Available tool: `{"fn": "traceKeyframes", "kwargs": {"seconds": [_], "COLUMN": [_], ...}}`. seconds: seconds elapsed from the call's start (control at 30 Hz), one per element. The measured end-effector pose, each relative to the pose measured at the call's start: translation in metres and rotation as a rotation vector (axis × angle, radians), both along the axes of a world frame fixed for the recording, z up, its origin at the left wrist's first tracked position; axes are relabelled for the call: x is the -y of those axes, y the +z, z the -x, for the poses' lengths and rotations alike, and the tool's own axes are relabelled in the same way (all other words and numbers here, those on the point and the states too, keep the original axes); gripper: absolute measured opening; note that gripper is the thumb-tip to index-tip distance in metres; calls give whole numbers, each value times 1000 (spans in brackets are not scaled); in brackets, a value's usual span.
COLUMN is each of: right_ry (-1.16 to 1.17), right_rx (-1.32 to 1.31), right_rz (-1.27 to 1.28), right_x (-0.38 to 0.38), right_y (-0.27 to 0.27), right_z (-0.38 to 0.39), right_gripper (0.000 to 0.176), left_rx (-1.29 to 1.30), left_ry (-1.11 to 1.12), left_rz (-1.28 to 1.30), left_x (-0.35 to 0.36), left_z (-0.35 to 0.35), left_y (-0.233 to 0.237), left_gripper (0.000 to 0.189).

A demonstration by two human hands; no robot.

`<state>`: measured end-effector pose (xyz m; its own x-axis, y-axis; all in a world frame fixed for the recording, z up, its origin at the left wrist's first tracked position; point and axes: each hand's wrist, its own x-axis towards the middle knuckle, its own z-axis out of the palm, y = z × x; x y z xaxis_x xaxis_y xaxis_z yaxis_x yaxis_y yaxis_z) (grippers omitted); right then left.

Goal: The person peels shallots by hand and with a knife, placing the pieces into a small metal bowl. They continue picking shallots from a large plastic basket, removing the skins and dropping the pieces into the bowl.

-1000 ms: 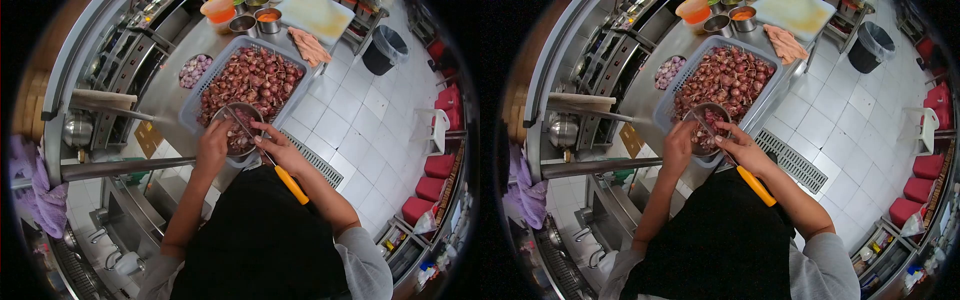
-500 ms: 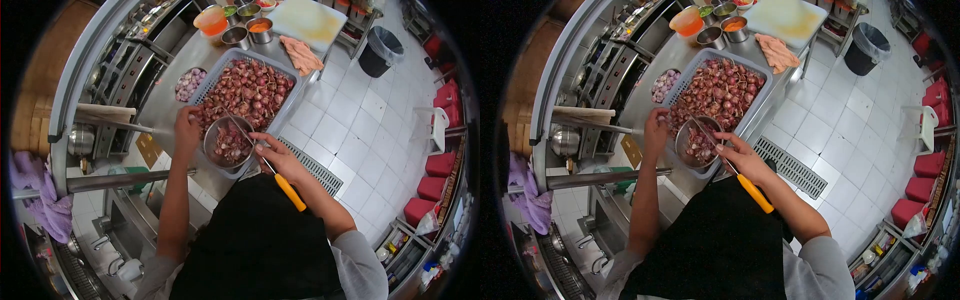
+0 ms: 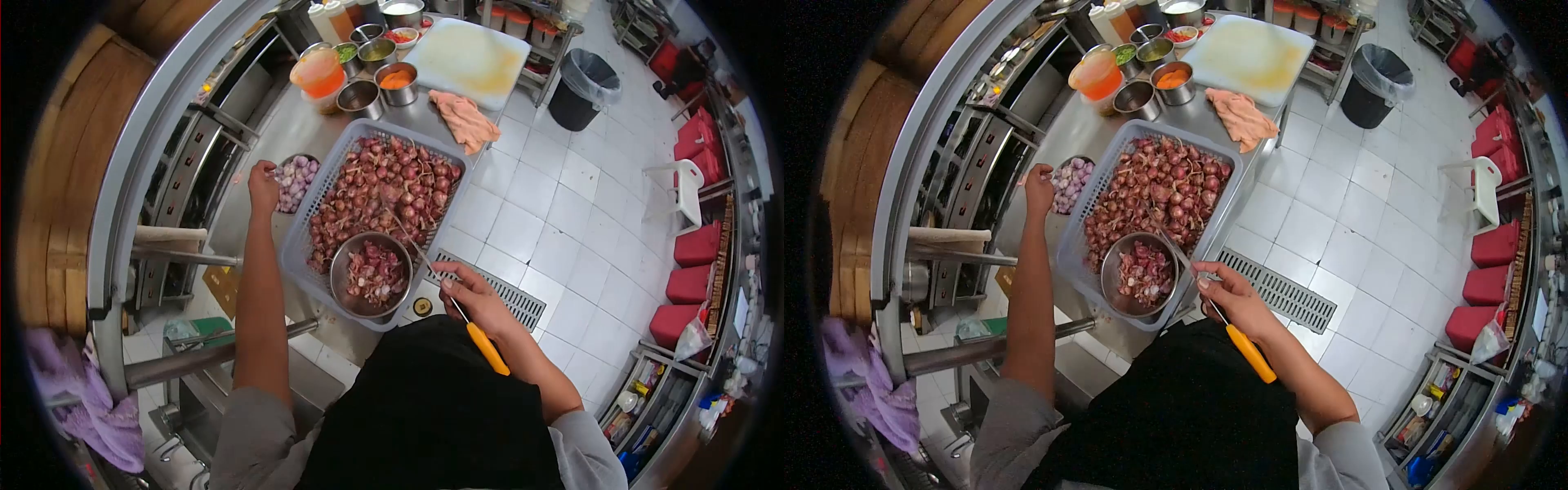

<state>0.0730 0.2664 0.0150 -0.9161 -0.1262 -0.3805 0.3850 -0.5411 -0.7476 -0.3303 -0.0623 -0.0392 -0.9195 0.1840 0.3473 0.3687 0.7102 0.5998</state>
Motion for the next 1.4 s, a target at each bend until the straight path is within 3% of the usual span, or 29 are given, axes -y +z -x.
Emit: {"fn": "traceKeyframes", "kwargs": {"seconds": [0.2,0.3,0.37,0.47,0.63,0.7,0.77,0.83,0.9,1.03,1.1,1.23,1.3,1.33,1.37,1.4], "right_ry": [-45,-58,-41,-12,-33,-59,54,70,78,22,-1,-43,-74,-74,-70,-32], "right_rx": [11,16,25,27,-52,-98,-89,-85,-78,-77,-97,-120,-120,-154,-156,-200], "right_rz": [29,12,12,10,-75,-106,-65,-65,-62,-2,29,25,-16,-16,-15,-44], "right_x": [-2,-4,-6,-7,-3,-5,-13,-20,-26,-34,-37,-34,-27,-24,-21,-18], "right_y": [-1,1,3,9,23,24,23,26,28,29,26,28,34,27,22,17], "right_z": [-6,-2,2,11,25,26,27,25,20,5,-5,-22,-25,-25,-22,-18], "right_gripper": [36,37,37,39,42,45,48,49,49,52,51,51,51,51,51,50], "left_rx": [42,-118,-87,20,368,409,226,240,82,182,131,94,180,423,420,594], "left_ry": [-114,-82,69,71,-278,-328,-375,-320,-352,-491,-551,-503,-455,-388,-384,-368], "left_rz": [145,242,-37,-176,-307,-285,-126,-231,-117,122,143,196,-63,-163,-163,-508], "left_x": [-9,-7,-12,-43,-94,-98,-97,-107,-119,-157,-169,-185,-177,-169,-162,-153], "left_z": [11,0,-22,-100,-261,-286,-291,-281,-260,-222,-211,-203,-209,-213,-220,-228], "left_y": [-12,2,21,57,62,65,53,57,63,45,27,13,20,26,31,36], "left_gripper": [38,43,43,38,28,27,27,24,22,23,33,33,28,25,25,25]}}
